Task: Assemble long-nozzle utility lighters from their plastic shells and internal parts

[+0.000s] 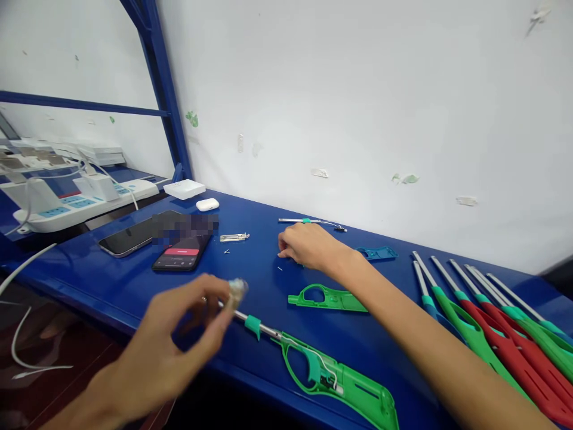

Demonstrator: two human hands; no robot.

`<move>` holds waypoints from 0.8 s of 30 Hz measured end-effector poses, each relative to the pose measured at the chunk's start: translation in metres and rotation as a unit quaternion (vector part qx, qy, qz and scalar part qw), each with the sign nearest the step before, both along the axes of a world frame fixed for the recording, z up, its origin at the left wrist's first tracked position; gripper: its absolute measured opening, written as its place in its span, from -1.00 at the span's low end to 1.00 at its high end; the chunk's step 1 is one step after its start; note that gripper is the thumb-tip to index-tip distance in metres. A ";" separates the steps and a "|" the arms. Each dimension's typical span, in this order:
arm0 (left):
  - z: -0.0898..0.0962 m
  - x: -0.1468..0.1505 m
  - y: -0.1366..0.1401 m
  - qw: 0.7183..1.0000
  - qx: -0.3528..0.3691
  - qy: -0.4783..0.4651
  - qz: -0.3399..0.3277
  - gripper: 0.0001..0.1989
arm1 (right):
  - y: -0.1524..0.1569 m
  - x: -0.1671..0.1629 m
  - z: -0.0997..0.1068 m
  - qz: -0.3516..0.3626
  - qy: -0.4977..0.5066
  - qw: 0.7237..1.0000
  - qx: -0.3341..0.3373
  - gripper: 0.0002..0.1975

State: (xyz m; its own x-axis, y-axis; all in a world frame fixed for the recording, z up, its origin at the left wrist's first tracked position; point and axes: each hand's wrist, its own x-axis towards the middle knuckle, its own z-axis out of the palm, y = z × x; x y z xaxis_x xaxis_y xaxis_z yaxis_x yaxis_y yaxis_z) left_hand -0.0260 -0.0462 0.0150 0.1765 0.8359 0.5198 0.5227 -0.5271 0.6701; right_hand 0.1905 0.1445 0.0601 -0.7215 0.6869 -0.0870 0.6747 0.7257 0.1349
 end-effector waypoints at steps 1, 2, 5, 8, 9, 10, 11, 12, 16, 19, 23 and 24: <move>-0.004 0.008 -0.006 1.000 0.005 -0.001 -0.031 -0.85 | -0.001 0.000 -0.002 0.003 0.002 1.000 -0.003 -0.73; -0.008 0.015 -0.010 0.998 -0.006 -0.006 -0.058 -0.81 | -0.003 -0.001 -0.004 0.007 0.005 1.000 -0.004 -0.73; -0.017 0.029 -0.018 0.993 0.013 -0.044 -0.113 -0.77 | -0.006 0.000 -0.007 0.014 0.016 1.000 -0.004 -0.73; -0.021 0.030 -0.016 0.992 0.013 -0.039 -0.123 -0.76 | -0.007 0.003 -0.005 0.009 0.027 1.000 0.009 -0.73; -0.021 0.029 -0.015 0.992 0.016 -0.044 -0.120 -0.76 | -0.006 0.003 -0.003 0.003 0.031 0.999 0.017 -0.73; -0.021 0.028 -0.014 0.992 0.019 -0.051 -0.116 -0.77 | -0.005 0.004 -0.001 -0.003 0.036 0.999 0.026 -0.72; -0.021 0.027 -0.013 0.992 0.020 -0.059 -0.110 -0.78 | -0.003 0.003 0.001 -0.008 0.039 0.999 0.033 -0.71; -0.022 0.027 -0.012 0.993 0.011 -0.060 -0.102 -0.81 | -0.002 0.002 0.002 -0.009 0.040 0.998 0.037 -0.70; -0.021 0.025 -0.012 0.994 -0.018 -0.053 -0.096 -0.86 | -0.001 -0.007 -0.002 0.012 0.023 0.999 0.022 -0.70; -0.020 0.023 -0.013 0.993 -0.017 -0.052 -0.105 -0.86 | -0.005 -0.013 -0.006 0.025 0.020 0.999 0.008 -0.70; -0.023 0.022 -0.011 0.994 -0.025 -0.036 -0.097 -0.88 | -0.012 -0.012 0.000 0.036 0.069 0.997 -0.004 -0.73; -0.024 0.021 -0.011 0.995 -0.025 -0.032 -0.094 -0.87 | -0.015 -0.010 0.003 0.038 0.092 0.995 -0.006 -0.74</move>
